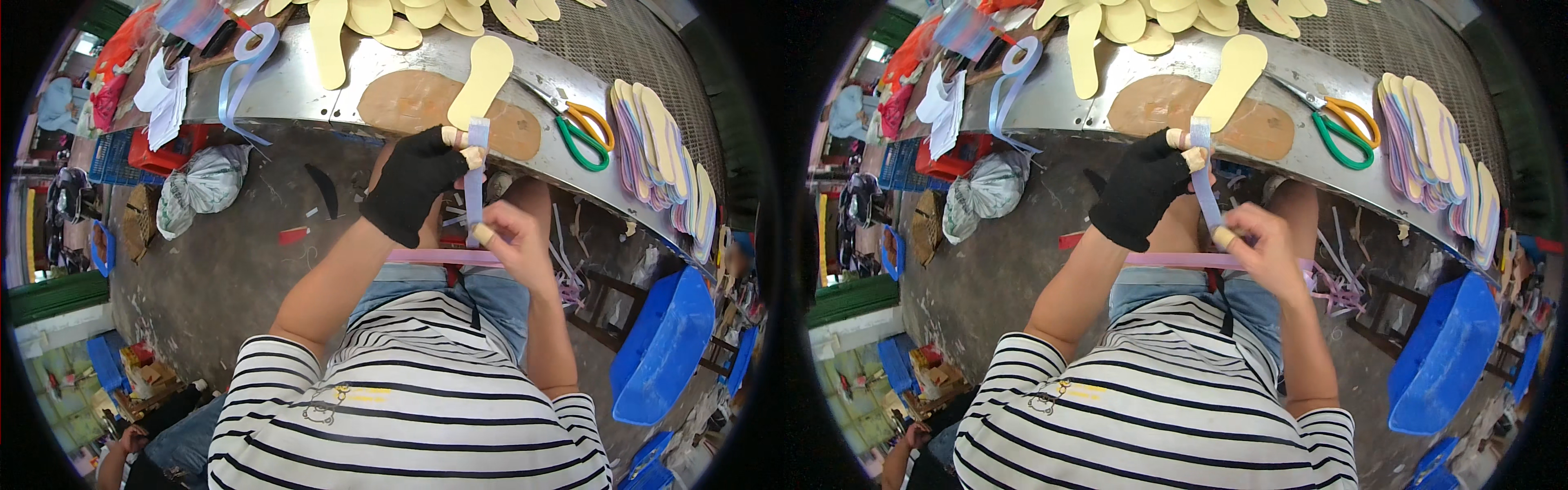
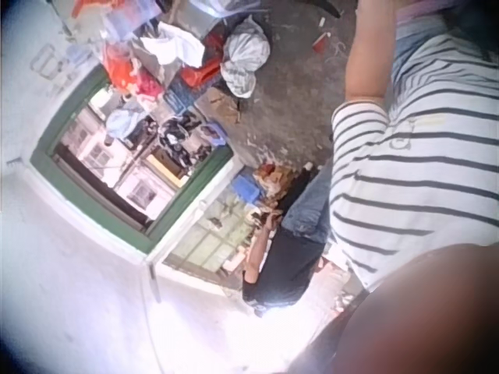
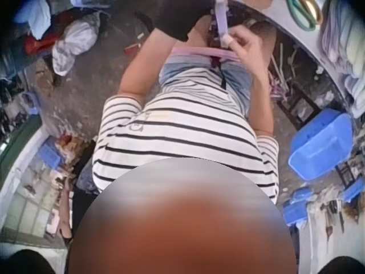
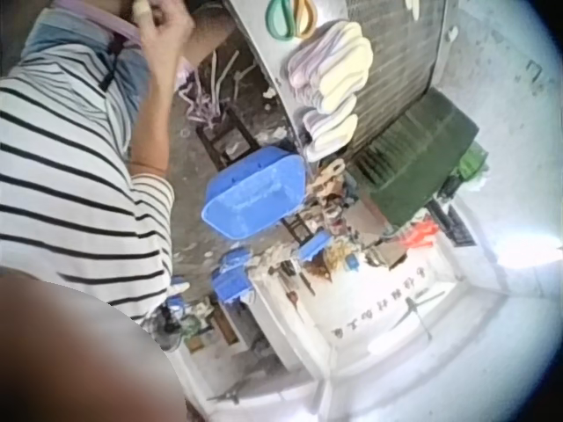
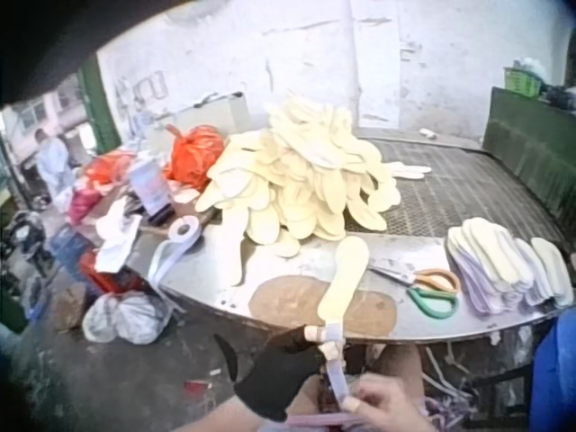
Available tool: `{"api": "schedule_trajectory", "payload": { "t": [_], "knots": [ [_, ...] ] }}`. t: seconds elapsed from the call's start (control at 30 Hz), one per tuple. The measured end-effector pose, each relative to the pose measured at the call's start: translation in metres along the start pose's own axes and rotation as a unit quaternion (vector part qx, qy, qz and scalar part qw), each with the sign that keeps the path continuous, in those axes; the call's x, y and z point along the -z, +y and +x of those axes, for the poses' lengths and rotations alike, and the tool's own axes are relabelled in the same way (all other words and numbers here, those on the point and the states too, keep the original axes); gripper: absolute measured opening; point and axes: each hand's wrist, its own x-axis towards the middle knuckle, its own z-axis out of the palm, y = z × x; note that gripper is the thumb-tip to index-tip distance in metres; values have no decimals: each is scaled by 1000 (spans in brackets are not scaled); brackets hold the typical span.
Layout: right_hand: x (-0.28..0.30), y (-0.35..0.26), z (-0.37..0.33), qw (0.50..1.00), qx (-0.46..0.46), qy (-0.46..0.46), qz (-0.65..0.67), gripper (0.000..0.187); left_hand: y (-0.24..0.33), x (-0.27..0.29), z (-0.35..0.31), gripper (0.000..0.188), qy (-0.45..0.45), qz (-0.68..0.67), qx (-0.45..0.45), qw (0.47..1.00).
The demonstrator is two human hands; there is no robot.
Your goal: The recorder is applying purple adhesive strips or lining to shoe insoles and trimming the excess with scissors.
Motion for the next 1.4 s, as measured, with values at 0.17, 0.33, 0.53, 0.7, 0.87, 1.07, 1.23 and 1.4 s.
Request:
{"api": "schedule_trajectory", "payload": {
  "t": [0.17, 0.33, 0.53, 0.7, 0.87, 1.07, 1.23, 1.4],
  "knots": [
    [84, -35, 43, 859, 132, 301, -392, 30, -5, -3, -5, 12, 7, 54, -17, 998],
    [134, -21, 85, 797, 79, 196, -565, 35, -23, -3, -12, 11, -27, 35, 1, 999],
    [164, -21, 77, 803, 30, 144, -578, 36, -41, 0, -16, 12, -44, 19, 42, 998],
    [140, -14, 7, 977, -41, 101, -185, 31, -52, 13, -16, 15, -19, 27, 53, 998],
    [68, -21, -54, 984, -168, 11, -57, 40, -62, 21, -16, 16, -62, -21, 61, 996],
    [55, -11, -64, 979, -188, -16, -72, 43, -70, 25, -19, 14, -46, -20, 54, 997],
    [48, -10, -54, 977, -185, -28, -105, 43, -69, 24, -20, 13, -52, 15, 81, 995],
    [57, -3, -55, 971, -207, -63, -101, 39, -65, 28, -20, 13, -45, 42, 107, 992]
  ]
}}
